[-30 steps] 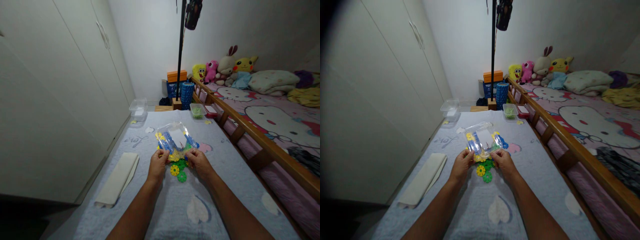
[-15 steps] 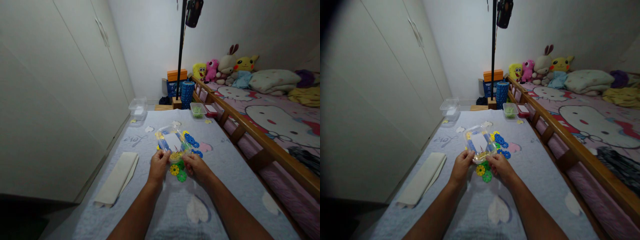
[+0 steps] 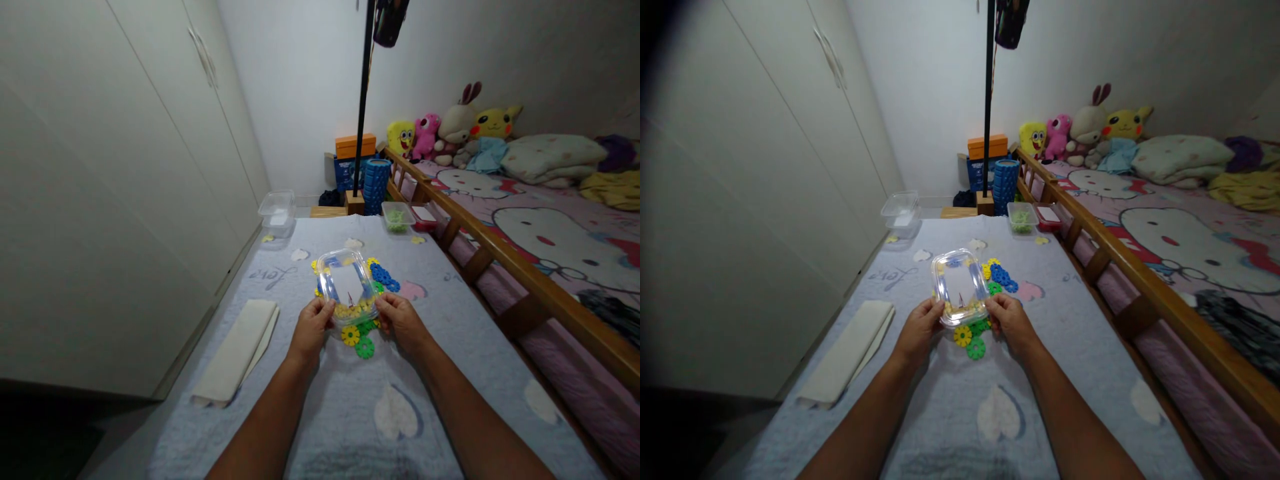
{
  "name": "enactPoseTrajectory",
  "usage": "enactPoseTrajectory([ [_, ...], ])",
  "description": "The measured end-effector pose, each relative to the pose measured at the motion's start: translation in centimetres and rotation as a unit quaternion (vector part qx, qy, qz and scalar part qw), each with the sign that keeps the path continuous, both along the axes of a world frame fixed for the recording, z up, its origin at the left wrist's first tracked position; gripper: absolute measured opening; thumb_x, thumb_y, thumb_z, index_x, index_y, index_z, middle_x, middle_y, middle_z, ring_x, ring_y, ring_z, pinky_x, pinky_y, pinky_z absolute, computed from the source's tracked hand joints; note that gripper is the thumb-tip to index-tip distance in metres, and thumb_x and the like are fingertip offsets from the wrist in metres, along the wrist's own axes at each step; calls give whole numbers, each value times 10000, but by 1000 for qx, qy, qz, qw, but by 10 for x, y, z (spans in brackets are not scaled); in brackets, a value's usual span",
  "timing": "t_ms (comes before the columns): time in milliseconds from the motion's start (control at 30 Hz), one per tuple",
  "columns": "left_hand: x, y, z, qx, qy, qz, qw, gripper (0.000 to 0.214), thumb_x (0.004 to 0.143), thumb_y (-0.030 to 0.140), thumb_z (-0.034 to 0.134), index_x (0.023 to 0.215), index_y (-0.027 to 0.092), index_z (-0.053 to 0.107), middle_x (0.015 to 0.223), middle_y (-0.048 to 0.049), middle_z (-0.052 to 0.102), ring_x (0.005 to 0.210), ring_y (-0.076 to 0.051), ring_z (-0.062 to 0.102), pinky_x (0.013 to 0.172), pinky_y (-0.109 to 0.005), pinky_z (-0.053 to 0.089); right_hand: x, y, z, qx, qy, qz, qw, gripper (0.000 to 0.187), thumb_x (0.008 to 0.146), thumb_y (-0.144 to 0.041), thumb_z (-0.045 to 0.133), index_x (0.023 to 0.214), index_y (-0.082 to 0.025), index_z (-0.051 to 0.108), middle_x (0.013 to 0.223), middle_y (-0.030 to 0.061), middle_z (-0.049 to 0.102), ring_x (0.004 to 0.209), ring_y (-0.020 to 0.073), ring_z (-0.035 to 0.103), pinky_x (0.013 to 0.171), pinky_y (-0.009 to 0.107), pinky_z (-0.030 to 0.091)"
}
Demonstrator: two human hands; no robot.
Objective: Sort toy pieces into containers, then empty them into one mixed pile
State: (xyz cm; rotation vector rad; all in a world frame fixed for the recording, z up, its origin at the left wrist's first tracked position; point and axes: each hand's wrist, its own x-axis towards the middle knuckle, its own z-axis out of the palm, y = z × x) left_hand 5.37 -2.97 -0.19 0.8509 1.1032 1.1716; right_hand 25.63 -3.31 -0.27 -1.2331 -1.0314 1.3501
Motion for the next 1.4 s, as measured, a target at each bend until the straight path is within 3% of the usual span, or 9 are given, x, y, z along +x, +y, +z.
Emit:
enactPoseTrajectory([
  [133, -3, -4, 0, -7, -33, -26, 999, 468, 682, 586, 796, 735, 160, 610, 714, -4, 627, 604, -96, 545, 607, -219, 454, -1, 0, -2, 13, -2, -19, 1000, 401, 759, -539, 713, 661, -210, 505, 455, -88, 442, 363, 60, 339, 363, 195, 246],
  [333, -9, -12, 7, -52, -65, -59, 995, 470, 535, 402, 915, 753, 176, 565, 726, -1, 669, 621, -116, 625, 654, -246, 511, -2, 0, 0, 15, -10, -30, 999, 429, 753, -556, 716, 634, -215, 485, 452, -85, 434, 357, 58, 328, 359, 199, 239],
  [467, -7, -14, 9, -87, -50, -35, 994, 451, 560, 421, 877, 764, 177, 558, 648, 2, 657, 570, -131, 634, 608, -250, 510, -1, 1, -4, 16, -13, -23, 1000, 437, 752, -566, 720, 642, -212, 489, 459, -84, 441, 361, 57, 342, 361, 197, 244],
  [667, -4, -14, 8, -55, -46, 31, 997, 372, 583, 375, 834, 732, 170, 562, 594, 35, 615, 522, -87, 572, 574, -207, 470, -1, 1, -12, -4, -13, 40, 999, 433, 792, -573, 688, 657, -211, 494, 440, -85, 432, 337, 55, 323, 349, 203, 217],
  [1033, -2, -15, 2, -26, -43, 69, 996, 361, 588, 394, 821, 685, 175, 551, 621, 36, 576, 554, -85, 514, 578, -218, 470, -8, -5, -1, 16, -33, 58, 998, 511, 754, -627, 703, 585, -213, 454, 419, -72, 406, 360, 55, 297, 379, 213, 189],
  [1233, -5, -14, 19, 14, -59, 79, 995, 287, 637, 329, 773, 680, 174, 536, 598, 47, 553, 562, -75, 500, 587, -194, 437, -13, -7, 1, -1, 43, 70, 997, 500, 696, -609, 771, 610, -200, 496, 472, -54, 491, 380, 60, 381, 390, 198, 288],
  [1400, -30, 2, 46, 32, -78, 117, 990, 269, 612, 286, 761, 660, 173, 522, 564, 62, 521, 527, -64, 475, 552, -183, 419, -8, -4, 1, 10, 77, 48, 996, 447, 741, -607, 743, 864, -193, 630, 610, -44, 585, 416, 66, 448, 394, 192, 341],
])
